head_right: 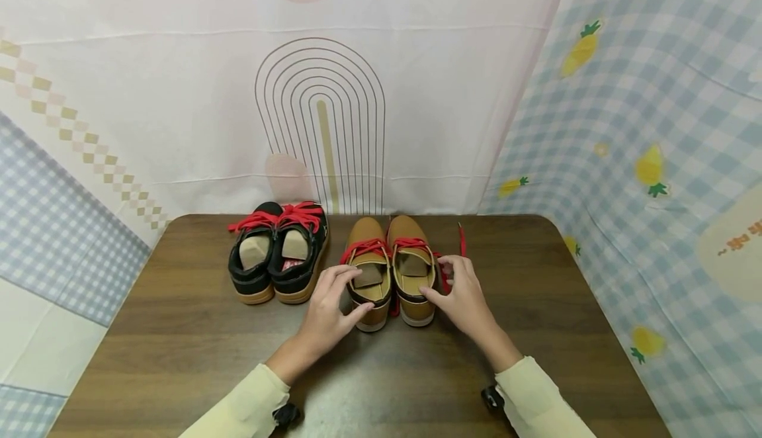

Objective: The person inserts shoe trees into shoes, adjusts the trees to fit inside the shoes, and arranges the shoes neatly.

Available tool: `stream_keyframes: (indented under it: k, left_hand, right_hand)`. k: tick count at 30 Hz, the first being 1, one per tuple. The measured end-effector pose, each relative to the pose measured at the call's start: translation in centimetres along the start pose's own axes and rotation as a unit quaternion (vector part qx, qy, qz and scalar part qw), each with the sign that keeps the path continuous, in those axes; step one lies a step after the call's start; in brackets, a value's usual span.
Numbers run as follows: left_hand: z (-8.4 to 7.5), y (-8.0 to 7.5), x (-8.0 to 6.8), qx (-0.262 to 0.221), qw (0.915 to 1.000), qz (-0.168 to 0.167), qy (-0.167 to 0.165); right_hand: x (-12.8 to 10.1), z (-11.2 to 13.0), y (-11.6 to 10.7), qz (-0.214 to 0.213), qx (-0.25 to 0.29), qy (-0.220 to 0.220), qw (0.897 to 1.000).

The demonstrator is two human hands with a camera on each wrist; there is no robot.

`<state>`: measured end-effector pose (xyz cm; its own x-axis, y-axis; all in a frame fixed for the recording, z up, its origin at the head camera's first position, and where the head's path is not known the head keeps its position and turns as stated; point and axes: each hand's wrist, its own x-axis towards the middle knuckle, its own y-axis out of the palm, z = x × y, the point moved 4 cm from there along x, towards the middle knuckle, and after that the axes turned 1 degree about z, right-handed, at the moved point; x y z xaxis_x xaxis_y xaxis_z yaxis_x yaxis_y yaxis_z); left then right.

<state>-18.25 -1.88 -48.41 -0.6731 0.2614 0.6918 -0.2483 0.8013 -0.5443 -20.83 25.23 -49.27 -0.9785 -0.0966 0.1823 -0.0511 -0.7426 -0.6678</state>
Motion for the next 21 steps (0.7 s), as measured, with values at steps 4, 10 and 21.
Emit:
stream_keyframes:
  k: [4,10,21]
  left_hand:
    - [0.6,-0.1,-0.6,0.001,0.9966,0.017,-0.08]
    - [1.1,0.3,-1.4,0.001,0.9834,0.053,-0.174]
    - [1.1,0.3,-2.1,-0.021,0.975,0.062,-0.212]
  right_hand:
    - [-0.4,-0.4,0.3,0.047,0.046,0.046,0.997]
    - [-1.0,-0.4,0.6,0.079,0.078,0.067,0.992]
    - [-1.9,-0.1,2.1,0.067,0.049,0.075,0.994]
